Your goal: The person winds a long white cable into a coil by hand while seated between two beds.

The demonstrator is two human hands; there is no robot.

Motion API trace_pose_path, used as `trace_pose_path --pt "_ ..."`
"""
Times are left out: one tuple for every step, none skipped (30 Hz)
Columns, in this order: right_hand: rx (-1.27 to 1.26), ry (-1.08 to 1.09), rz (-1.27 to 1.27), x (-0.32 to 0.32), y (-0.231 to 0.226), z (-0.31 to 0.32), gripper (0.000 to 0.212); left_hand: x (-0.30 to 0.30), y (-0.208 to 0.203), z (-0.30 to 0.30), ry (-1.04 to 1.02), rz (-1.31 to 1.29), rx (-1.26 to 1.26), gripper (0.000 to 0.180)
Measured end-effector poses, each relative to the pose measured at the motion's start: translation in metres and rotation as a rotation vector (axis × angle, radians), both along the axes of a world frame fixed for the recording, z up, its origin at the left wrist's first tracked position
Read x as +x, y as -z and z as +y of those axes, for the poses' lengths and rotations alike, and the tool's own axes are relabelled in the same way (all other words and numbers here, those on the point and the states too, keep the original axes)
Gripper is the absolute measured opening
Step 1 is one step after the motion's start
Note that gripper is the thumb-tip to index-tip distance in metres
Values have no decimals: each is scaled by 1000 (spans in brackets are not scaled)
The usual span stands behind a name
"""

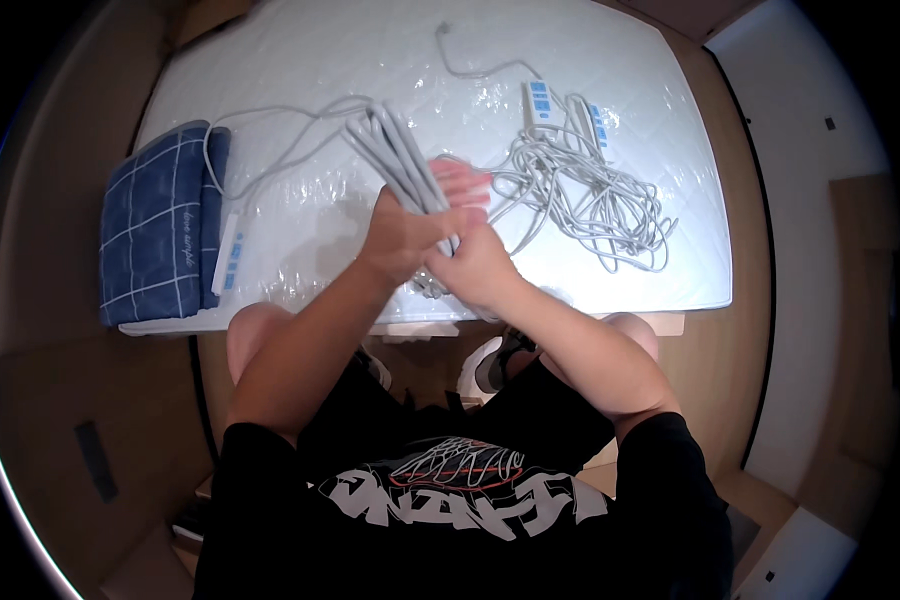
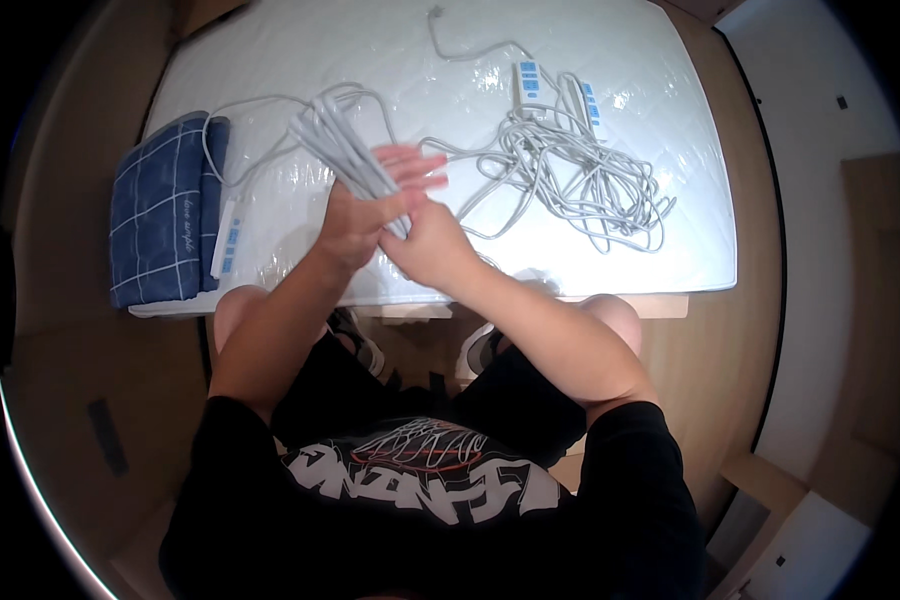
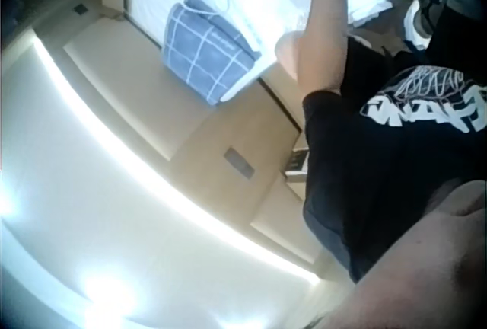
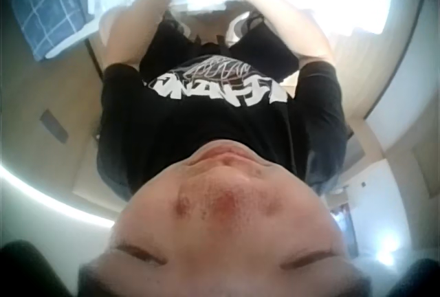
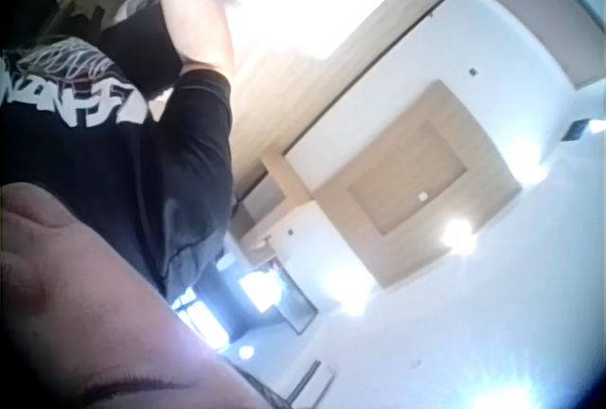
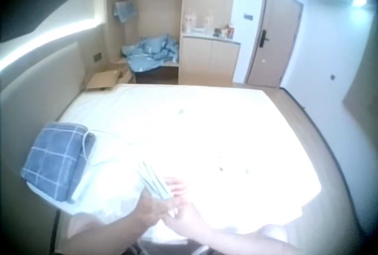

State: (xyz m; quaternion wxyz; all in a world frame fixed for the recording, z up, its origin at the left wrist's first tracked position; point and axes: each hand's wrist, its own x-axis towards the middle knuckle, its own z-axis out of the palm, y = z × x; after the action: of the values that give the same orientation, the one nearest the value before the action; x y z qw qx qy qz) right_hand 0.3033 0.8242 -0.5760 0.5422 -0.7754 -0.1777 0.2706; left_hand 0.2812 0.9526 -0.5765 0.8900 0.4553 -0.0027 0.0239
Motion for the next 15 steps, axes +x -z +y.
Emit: trace_pose_path --pt "20 -32 -127 -2 4 1 38 2 7 3 -23 126 144 27" --pt "37 -67 -251 -2 5 1 45 2 6 5 -30 124 143 27" --pt "-81 -242 -180 7 3 -6 58 2 5 7 -37 169 116 23" --pt "-82 -248 -183 13 1 -13 58 1 3 8 -44 212 89 21" --pt "-16 -312 -257 21 -3 -23 56 3 -2 6 -6 246 94 22" --pt "59 -387 -330 28 -8 -29 55 3 0 10 -12 237 95 22" --pt "2 -341 -162 38 -14 -38 54 4 5 15 25 201 182 21" --pt "112 -219 -59 35 -17 -45 46 3 4 12 71 173 257 21" --pt "89 -193 23 38 -21 -48 43 1 2 3 -1 200 244 21" --pt "65 -165 104 46 -25 -50 41 2 -3 0 8 200 234 21" --pt "169 -29 38 49 -22 -52 41 1 -8 -1 131 281 253 21" --pt "273 110 -25 52 -20 -50 42 0 -11 -4 257 367 277 21" --pt "380 167 -29 55 -23 -48 50 -1 -17 -14 287 366 444 16" --pt "446 178 123 54 -34 -39 48 -3 -13 -19 297 381 446 16" --pt "562 215 304 49 -37 -30 36 -3 -7 -25 390 374 441 17"
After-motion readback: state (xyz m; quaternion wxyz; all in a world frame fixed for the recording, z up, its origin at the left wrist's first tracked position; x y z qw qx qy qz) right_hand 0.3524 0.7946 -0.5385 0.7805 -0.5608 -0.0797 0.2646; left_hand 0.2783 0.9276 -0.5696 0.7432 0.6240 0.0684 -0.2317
